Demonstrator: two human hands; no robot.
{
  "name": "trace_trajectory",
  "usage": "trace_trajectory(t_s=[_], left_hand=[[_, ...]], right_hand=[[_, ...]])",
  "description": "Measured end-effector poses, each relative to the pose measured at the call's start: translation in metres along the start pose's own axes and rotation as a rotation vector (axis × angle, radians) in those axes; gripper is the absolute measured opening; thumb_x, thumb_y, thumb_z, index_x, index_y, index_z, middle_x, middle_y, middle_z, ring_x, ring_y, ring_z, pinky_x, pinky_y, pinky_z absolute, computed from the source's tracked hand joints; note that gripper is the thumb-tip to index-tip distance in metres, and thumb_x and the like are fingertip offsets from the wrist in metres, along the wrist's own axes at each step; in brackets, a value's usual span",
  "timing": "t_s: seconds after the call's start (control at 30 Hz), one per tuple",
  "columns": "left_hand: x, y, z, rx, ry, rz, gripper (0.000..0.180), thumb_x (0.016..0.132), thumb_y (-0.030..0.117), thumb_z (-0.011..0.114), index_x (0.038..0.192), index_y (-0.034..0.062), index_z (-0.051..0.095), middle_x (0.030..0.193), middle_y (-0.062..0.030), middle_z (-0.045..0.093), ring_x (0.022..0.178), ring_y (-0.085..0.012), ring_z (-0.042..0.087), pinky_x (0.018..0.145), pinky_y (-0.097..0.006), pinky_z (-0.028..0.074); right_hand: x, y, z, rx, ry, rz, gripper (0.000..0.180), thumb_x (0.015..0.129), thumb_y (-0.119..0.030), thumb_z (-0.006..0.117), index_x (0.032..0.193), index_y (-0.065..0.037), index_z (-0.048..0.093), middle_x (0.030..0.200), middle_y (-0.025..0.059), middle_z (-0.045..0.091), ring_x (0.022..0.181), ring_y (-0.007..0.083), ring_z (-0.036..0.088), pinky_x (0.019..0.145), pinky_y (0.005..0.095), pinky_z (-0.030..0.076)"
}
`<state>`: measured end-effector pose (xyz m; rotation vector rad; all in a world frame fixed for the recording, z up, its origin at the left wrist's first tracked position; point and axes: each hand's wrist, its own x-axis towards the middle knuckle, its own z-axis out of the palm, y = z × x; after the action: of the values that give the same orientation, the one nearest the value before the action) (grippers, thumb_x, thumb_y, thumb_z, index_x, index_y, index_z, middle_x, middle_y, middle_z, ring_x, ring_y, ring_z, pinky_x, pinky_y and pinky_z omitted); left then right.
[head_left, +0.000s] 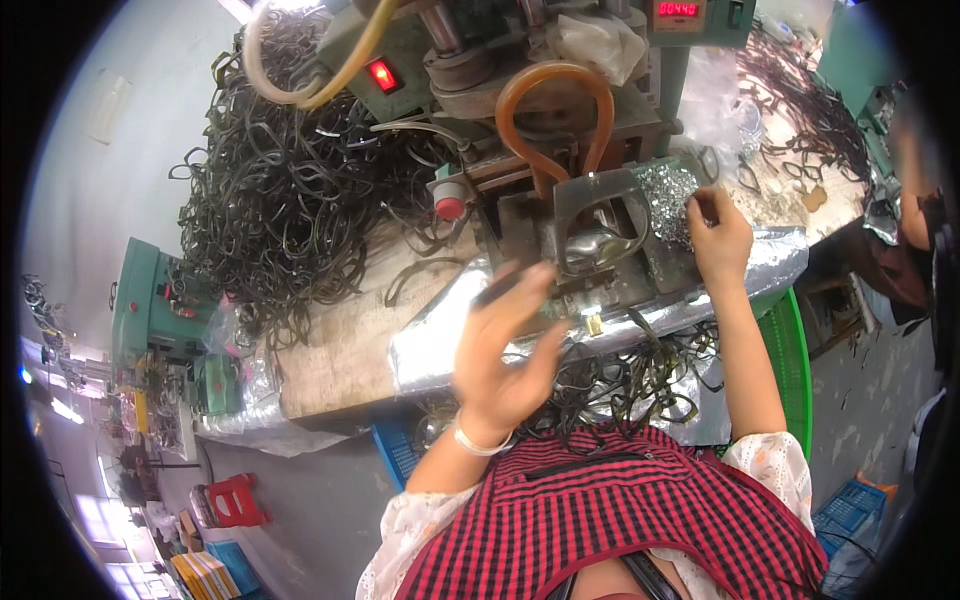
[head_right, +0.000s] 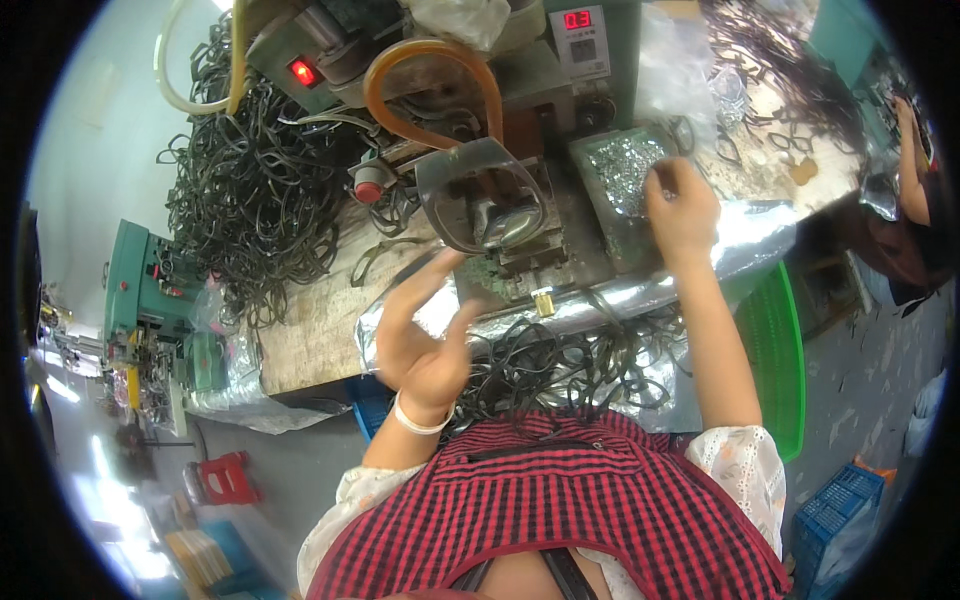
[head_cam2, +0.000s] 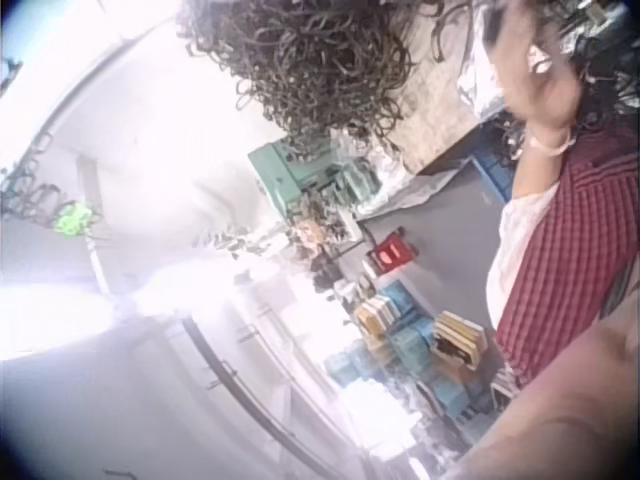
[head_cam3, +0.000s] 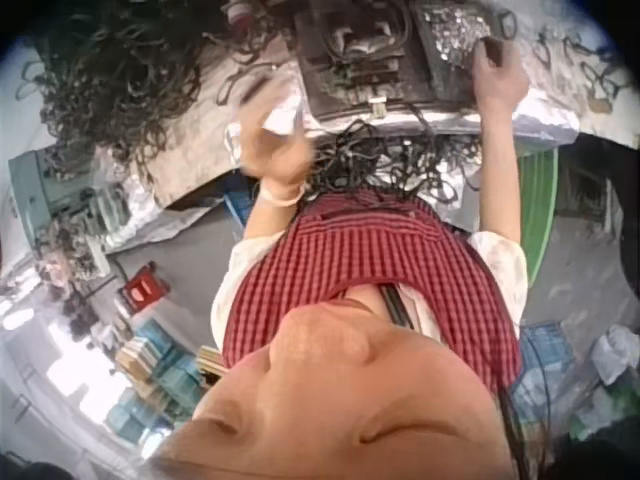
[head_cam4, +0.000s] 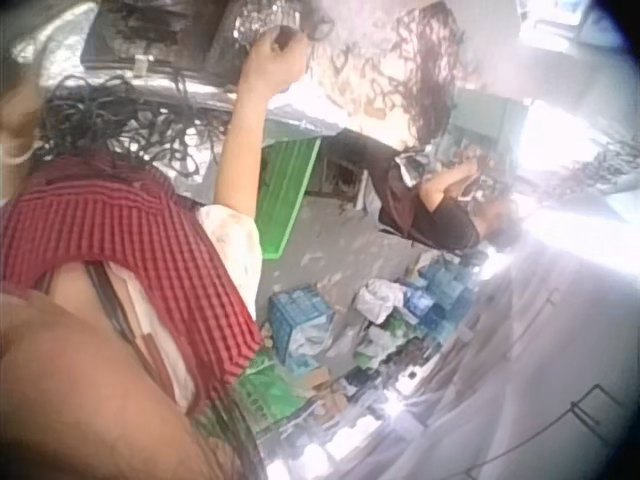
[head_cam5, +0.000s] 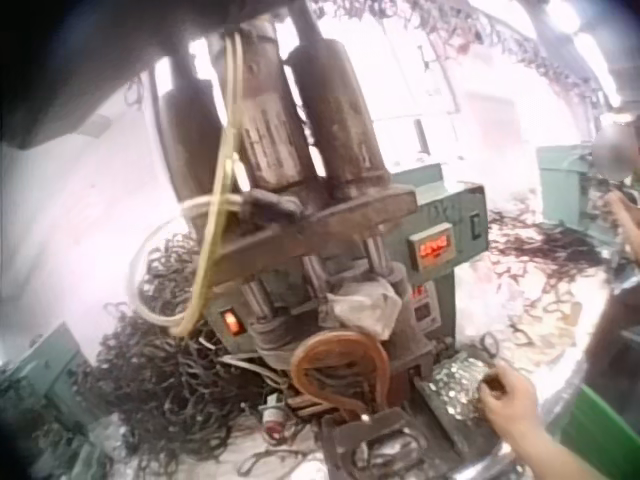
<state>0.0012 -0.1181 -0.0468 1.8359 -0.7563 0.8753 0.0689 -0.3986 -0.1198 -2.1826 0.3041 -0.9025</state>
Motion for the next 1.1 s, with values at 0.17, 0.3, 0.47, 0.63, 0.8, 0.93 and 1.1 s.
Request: trace_trajectory(t_s=[0.17,0.3,0.47,0.63,0.8,0.93,1.1], left_hand=[[0.023,-0.016,-0.071,0.323,0.569,-0.115,0.019,0.089,-0.002,0.057,0.107,-0.0066,0.06,0.098,-0.0158,0.067,0.089,-0.0227,0.066,0.083,-0.031,0.052],[0.03,-0.093,-0.092,0.517,0.092,-0.449,0.011,0.086,0.006,0.064,0.094,0.0006,0.07,0.096,-0.0115,0.069,0.09,-0.0223,0.065,0.082,-0.031,0.051],[-0.045,-0.202,-0.085,0.945,-0.53,-0.582,0.018,0.079,0.02,0.068,0.087,0.0044,0.071,0.087,-0.0185,0.068,0.085,-0.035,0.064,0.074,-0.041,0.051],[-0.082,-0.183,-0.106,0.693,-0.182,-0.464,0.018,0.081,0.007,0.065,0.097,-0.0008,0.063,0.091,-0.0166,0.067,0.078,-0.0281,0.066,0.074,-0.036,0.051],[-0.055,-0.137,-0.106,0.243,0.059,-0.737,0.033,0.095,0.013,0.055,0.126,0.0001,0.054,0.105,-0.0044,0.061,0.093,-0.0122,0.057,0.079,-0.026,0.045],[-0.008,-0.101,-0.082,0.015,0.236,-0.795,0.029,0.097,0.016,0.055,0.121,0.0006,0.056,0.097,-0.0015,0.061,0.079,-0.005,0.05,0.069,-0.021,0.042],[-0.026,-0.107,-0.057,-0.202,0.267,-0.628,0.009,0.093,0.006,0.058,0.1,0.0023,0.054,0.091,-0.0045,0.061,0.077,-0.0116,0.06,0.068,-0.025,0.05]], right_hand=[[-0.01,0.002,-0.002,0.09,0.003,-0.037,0.016,0.081,-0.007,0.067,0.097,-0.004,0.068,0.092,0.0104,0.07,0.084,0.0238,0.067,0.077,0.0333,0.051],[0.0,-0.014,-0.001,0.132,-0.013,-0.148,0.014,0.081,-0.006,0.066,0.095,-0.005,0.07,0.092,0.0103,0.069,0.084,0.0249,0.066,0.076,0.0338,0.051],[-0.009,-0.001,-0.002,0.061,0.006,-0.104,0.012,0.082,-0.005,0.065,0.093,-0.005,0.07,0.09,0.0106,0.069,0.083,0.026,0.065,0.075,0.0337,0.05],[-0.039,0.018,-0.055,0.015,0.062,-0.041,0.016,0.083,-0.001,0.065,0.098,-0.004,0.07,0.089,0.01,0.069,0.086,0.0218,0.065,0.078,0.0304,0.049],[-0.046,-0.019,-0.068,0.27,-0.087,0.05,0.018,0.083,-0.001,0.065,0.1,-0.002,0.07,0.092,0.009,0.07,0.081,0.0176,0.066,0.076,0.0281,0.05],[-0.019,-0.092,-0.035,0.547,-0.285,-0.157,0.022,0.081,-0.001,0.066,0.103,0.0,0.067,0.092,0.0099,0.069,0.085,0.0178,0.067,0.079,0.028,0.051],[-0.02,-0.105,0.014,0.796,-0.316,0.06,0.035,0.08,-0.003,0.066,0.113,0.002,0.059,0.1,0.0099,0.067,0.091,0.0155,0.065,0.082,0.0282,0.05]])
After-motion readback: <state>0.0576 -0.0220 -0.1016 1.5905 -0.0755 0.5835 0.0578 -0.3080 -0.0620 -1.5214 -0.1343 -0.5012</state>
